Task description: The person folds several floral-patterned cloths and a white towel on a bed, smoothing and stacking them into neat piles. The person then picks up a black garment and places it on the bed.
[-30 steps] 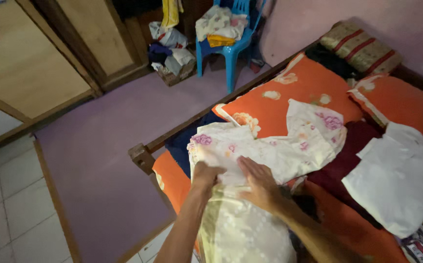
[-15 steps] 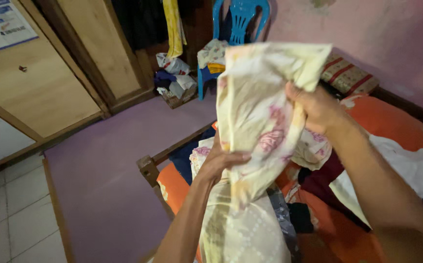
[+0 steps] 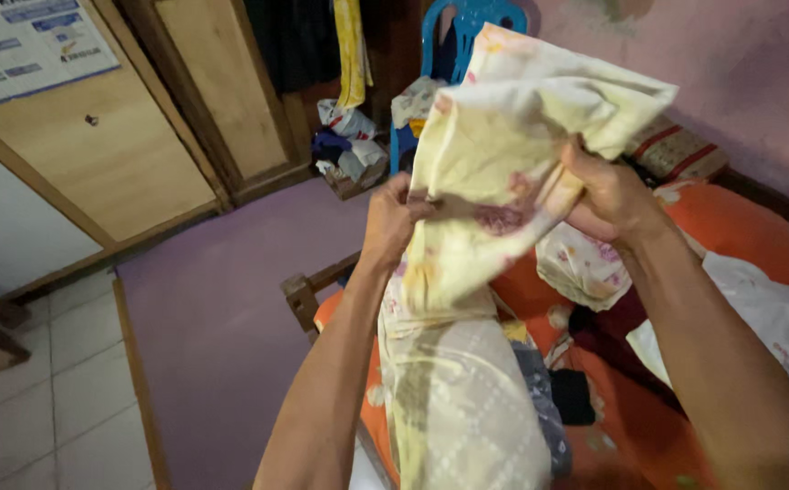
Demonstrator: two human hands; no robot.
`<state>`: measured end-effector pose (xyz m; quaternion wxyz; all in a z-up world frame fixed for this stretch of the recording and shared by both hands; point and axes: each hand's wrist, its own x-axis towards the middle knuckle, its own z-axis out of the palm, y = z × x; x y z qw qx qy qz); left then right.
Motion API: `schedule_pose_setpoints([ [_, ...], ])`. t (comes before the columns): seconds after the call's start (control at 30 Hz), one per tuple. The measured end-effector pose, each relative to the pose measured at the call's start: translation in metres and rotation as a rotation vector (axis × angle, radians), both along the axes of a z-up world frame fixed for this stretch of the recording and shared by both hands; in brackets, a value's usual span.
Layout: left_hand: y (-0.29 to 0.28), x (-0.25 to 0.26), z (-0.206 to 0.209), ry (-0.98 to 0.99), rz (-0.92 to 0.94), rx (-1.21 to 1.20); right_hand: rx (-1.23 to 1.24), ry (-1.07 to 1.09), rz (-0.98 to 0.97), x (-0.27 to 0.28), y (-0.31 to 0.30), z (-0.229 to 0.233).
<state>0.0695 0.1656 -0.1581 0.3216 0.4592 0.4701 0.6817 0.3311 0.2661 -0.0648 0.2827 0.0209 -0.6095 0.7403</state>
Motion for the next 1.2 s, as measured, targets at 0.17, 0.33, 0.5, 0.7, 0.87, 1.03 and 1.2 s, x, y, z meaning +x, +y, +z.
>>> schedule_pose_setpoints([
  [0.17,-0.011,-0.016,-0.134,0.495,0.104,-0.280,-0.058,-0.259,0.107,0.038,-0.009,-0.085],
  [0.33,-0.080,0.023,-0.323,0.276,-0.289,-0.547,-0.385,-0.913,0.007,0.054,-0.054,-0.220],
  [0.5,-0.118,0.047,-0.353,-0.066,-0.302,-0.764,-0.359,-0.892,0.007,0.048,-0.047,-0.289],
  [0.7,-0.133,0.059,-0.294,-0.064,-0.082,-0.835,-0.502,-0.508,-0.362,0.004,-0.001,-0.323],
  [0.87,-0.135,0.073,-0.284,-0.112,-0.064,-0.835,-0.309,-0.749,-0.470,0.011,-0.026,-0.358],
  [1.03,-0.122,0.071,-0.288,0.019,0.077,-0.839,-0.275,-0.738,-0.561,-0.004,-0.013,-0.359],
  [1.2,-0.116,0.071,-0.291,-0.081,0.152,-0.678,-0.482,-0.521,-0.416,-0.028,0.006,-0.330],
])
